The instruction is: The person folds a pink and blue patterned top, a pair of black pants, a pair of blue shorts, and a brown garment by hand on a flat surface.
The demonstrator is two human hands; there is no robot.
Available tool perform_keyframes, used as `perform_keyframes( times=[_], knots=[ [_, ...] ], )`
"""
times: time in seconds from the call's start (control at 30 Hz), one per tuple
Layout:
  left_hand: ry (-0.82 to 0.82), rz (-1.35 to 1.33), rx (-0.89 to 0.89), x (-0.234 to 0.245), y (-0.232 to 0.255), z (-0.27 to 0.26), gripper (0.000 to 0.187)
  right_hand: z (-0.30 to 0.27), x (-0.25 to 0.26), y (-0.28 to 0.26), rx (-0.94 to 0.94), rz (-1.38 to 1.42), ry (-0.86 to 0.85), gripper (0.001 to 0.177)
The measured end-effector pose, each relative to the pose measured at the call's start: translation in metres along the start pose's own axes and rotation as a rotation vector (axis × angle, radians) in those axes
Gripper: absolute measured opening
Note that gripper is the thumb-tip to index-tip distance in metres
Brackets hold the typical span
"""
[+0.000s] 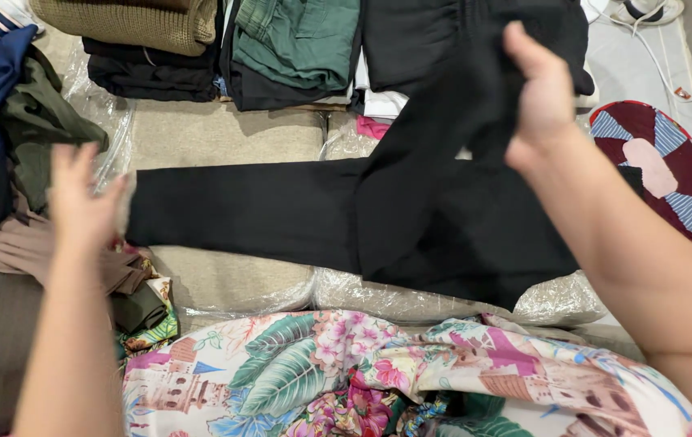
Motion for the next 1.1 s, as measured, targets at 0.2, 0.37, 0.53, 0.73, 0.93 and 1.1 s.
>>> perform_keyframes(
  times=[0.2, 0.37, 0.53, 0.73, 0.93, 1.1],
  knots=[
    [-0.54, -1.156, 0.313, -0.057, 0.083, -0.01, 0.1, -0.015, -0.063, 0.054, -0.38, -0.17, -0.633, 0.055],
    [-0.575, -0.982, 0.657, -0.066, 0.033, -0.008, 0.098, -0.011, -0.018, 0.041, -0.192, -0.677, -0.495, 0.058],
    [-0.122, -0.481, 0.466, -0.102, -0.05, -0.002, 0.066, 0.024, 0.109, 0.053, -0.056, -1.34, -0.239, 0.04],
    [0.127, -0.157, 0.351, -0.068, -0.133, 0.007, 0.031, 0.005, 0.256, 0.049, -0.049, -1.96, -0.058, 0.039],
    [-0.046, -0.243, 0.424, -0.097, -0.146, 0.017, 0.042, -0.024, 0.297, 0.052, -0.045, -1.976, 0.265, 0.037],
    [0.03, -0.44, 0.414, -0.093, -0.147, 0.037, 0.03, -0.03, 0.294, 0.064, 0.208, -2.112, 0.34, 0.02]
  ],
)
Point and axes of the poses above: each hand's wrist, its own z-axis towards the middle knuckle, its own x-axis out of the back of the hand, y = z × x, the point moved 1 cm from there along z, towards the middle knuckle, and after that the axes turned 5 degrees about z, right-handed, at the moved point
